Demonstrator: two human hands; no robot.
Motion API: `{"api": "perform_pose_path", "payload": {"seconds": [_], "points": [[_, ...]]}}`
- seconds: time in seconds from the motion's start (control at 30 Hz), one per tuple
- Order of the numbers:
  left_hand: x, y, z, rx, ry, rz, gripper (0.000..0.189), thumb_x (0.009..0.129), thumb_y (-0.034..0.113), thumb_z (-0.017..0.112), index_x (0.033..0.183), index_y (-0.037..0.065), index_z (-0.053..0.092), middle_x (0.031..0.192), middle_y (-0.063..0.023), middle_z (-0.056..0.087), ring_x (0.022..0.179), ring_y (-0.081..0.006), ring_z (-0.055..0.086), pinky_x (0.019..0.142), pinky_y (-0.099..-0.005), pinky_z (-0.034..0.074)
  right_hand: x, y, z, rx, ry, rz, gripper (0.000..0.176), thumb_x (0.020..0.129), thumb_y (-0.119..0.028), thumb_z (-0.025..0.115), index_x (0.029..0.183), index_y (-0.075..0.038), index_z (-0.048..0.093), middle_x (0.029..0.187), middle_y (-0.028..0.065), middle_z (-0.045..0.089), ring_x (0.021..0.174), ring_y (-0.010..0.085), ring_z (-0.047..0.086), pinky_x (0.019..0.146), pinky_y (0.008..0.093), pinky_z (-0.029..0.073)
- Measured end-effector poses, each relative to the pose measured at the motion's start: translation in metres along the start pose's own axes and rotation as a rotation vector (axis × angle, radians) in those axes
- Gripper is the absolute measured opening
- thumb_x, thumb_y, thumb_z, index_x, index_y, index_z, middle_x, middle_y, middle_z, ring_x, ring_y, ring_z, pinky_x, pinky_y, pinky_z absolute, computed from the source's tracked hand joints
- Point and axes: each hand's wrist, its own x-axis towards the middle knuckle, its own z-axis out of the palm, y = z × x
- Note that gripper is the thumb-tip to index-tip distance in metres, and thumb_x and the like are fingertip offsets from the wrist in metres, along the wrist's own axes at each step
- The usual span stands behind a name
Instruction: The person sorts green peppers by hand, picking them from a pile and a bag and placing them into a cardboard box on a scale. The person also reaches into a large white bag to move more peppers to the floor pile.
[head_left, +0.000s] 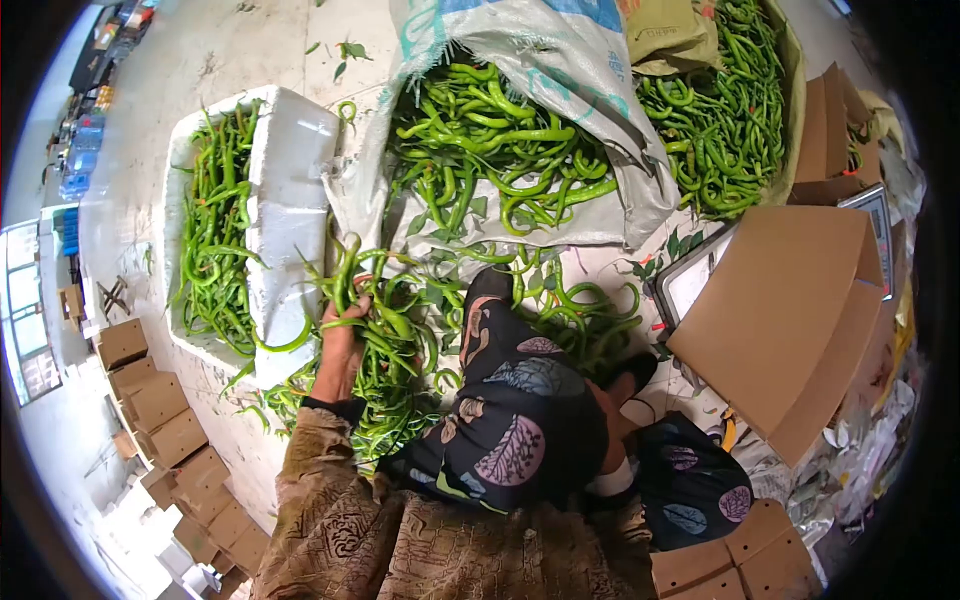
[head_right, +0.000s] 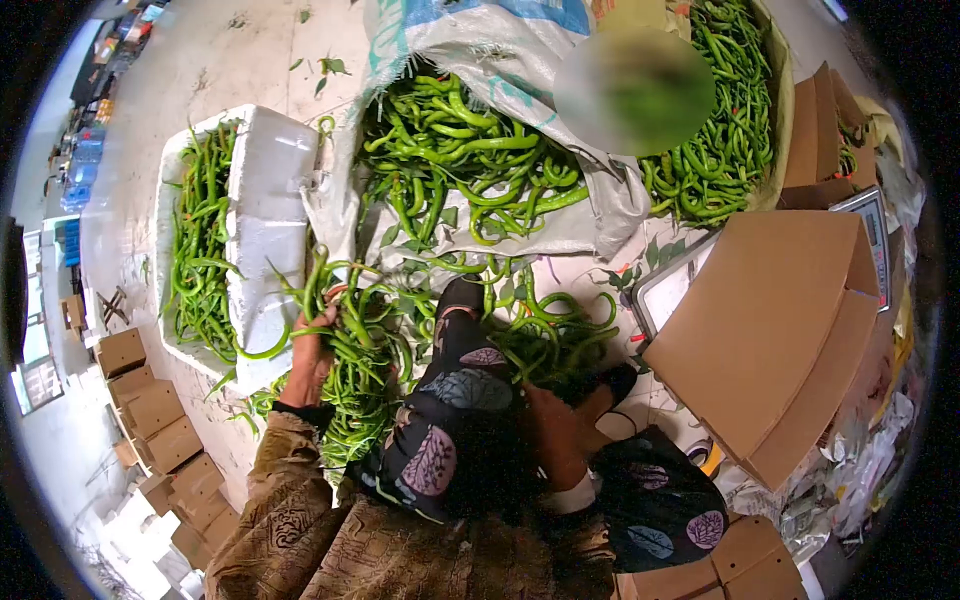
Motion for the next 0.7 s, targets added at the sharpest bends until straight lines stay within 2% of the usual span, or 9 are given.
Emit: {"api": "perform_pose_path", "payload": {"seconds": [0.1, 0.2, 0.23, 0.3, 0.37, 0.47, 0.6, 0.67, 0.7], "points": [[-0.042, 0.073, 0.029, -0.138, -0.156, 0.027, 0.037, 0.081, 0.004, 0.069, 0.115, 0.0, 0.055, 0.09, -0.0063, 0.062, 0.072, -0.013, 0.06, 0.072, -0.0286, 0.055, -0.006, -0.02, -0.043, 0.249, 0.155, -0.03, 0.036, 0.087, -0.002, 0.059, 0.123, -0.004, 0.058, 0.105, 0.0171, 0.066, 0.091, 0.0286, 0.067, 0.078, 0.0349, 0.052], [-0.074, 0.119, 0.06, -0.212, -0.306, 0.087, 0.042, 0.077, 0.006, 0.075, 0.113, 0.001, 0.053, 0.09, -0.0071, 0.06, 0.07, -0.016, 0.06, 0.076, -0.0309, 0.056, -0.015, -0.037, -0.09, 0.511, 0.303, -0.008, 0.03, 0.089, -0.003, 0.06, 0.119, -0.002, 0.061, 0.106, 0.0176, 0.068, 0.091, 0.0253, 0.068, 0.08, 0.0318, 0.052], [-0.089, 0.133, 0.075, -0.212, -0.33, 0.074, 0.045, 0.076, 0.007, 0.076, 0.113, 0.002, 0.051, 0.088, -0.006, 0.058, 0.07, -0.0167, 0.058, 0.074, -0.0309, 0.054, -0.018, -0.046, -0.105, 0.51, 0.325, -0.02, 0.03, 0.089, -0.003, 0.06, 0.119, -0.002, 0.061, 0.106, 0.0176, 0.068, 0.091, 0.0253, 0.068, 0.08, 0.0318, 0.052], [-0.106, 0.149, 0.093, -0.243, -0.43, 0.073, 0.046, 0.076, 0.007, 0.077, 0.114, 0.002, 0.051, 0.087, -0.0056, 0.058, 0.07, -0.0167, 0.057, 0.072, -0.0305, 0.053, -0.03, -0.065, -0.132, 0.925, 0.431, 0.074, 0.021, 0.095, -0.005, 0.051, 0.111, 0.0, 0.064, 0.095, 0.0081, 0.068, 0.087, 0.0148, 0.063, 0.078, 0.0256, 0.048], [-0.126, 0.16, 0.116, -0.3, -0.565, 0.052, 0.05, 0.075, 0.008, 0.079, 0.115, 0.003, 0.049, 0.086, -0.0053, 0.056, 0.069, -0.0169, 0.054, 0.064, -0.028, 0.049, -0.048, -0.079, -0.153, 1.021, 0.504, 0.026, 0.021, 0.095, -0.005, 0.053, 0.113, 0.0, 0.063, 0.095, 0.0093, 0.068, 0.085, 0.0147, 0.064, 0.077, 0.0271, 0.05], [-0.162, 0.175, 0.143, -0.195, -0.594, 0.047, 0.057, 0.072, 0.01, 0.083, 0.116, 0.0, 0.048, 0.087, -0.008, 0.057, 0.07, -0.0178, 0.056, 0.06, -0.0281, 0.05, -0.079, -0.104, -0.179, 1.139, 0.573, -0.087, 0.021, 0.095, -0.008, 0.057, 0.114, -0.001, 0.062, 0.096, 0.0108, 0.069, 0.085, 0.0149, 0.065, 0.078, 0.0276, 0.052], [-0.212, 0.177, 0.177, -0.154, -0.652, -0.038, 0.056, 0.071, 0.007, 0.082, 0.116, -0.001, 0.049, 0.087, -0.0112, 0.059, 0.068, -0.0184, 0.058, 0.061, -0.0294, 0.051, -0.109, -0.142, -0.191, 1.102, 0.33, -0.281, 0.024, 0.093, -0.01, 0.062, 0.115, 0.001, 0.061, 0.094, 0.0107, 0.069, 0.087, 0.0139, 0.065, 0.077, 0.027, 0.052], [-0.23, 0.171, 0.193, -0.1, -0.738, -0.051, 0.054, 0.073, 0.004, 0.08, 0.118, -0.001, 0.049, 0.093, -0.0114, 0.061, 0.074, -0.018, 0.059, 0.066, -0.0299, 0.052, -0.115, -0.152, -0.187, 1.196, 0.196, -0.376, 0.026, 0.092, -0.011, 0.064, 0.114, 0.003, 0.061, 0.091, 0.0094, 0.069, 0.084, 0.0107, 0.064, 0.075, 0.0253, 0.051], [-0.237, 0.165, 0.2, -0.09, -0.759, -0.067, 0.053, 0.074, 0.004, 0.079, 0.118, 0.0, 0.05, 0.095, -0.0111, 0.061, 0.075, -0.018, 0.06, 0.067, -0.0298, 0.052, -0.117, -0.151, -0.186, 1.203, 0.095, -0.344, 0.026, 0.093, -0.014, 0.064, 0.112, 0.003, 0.061, 0.088, 0.0069, 0.067, 0.082, 0.0068, 0.061, 0.074, 0.0231, 0.049]]}}
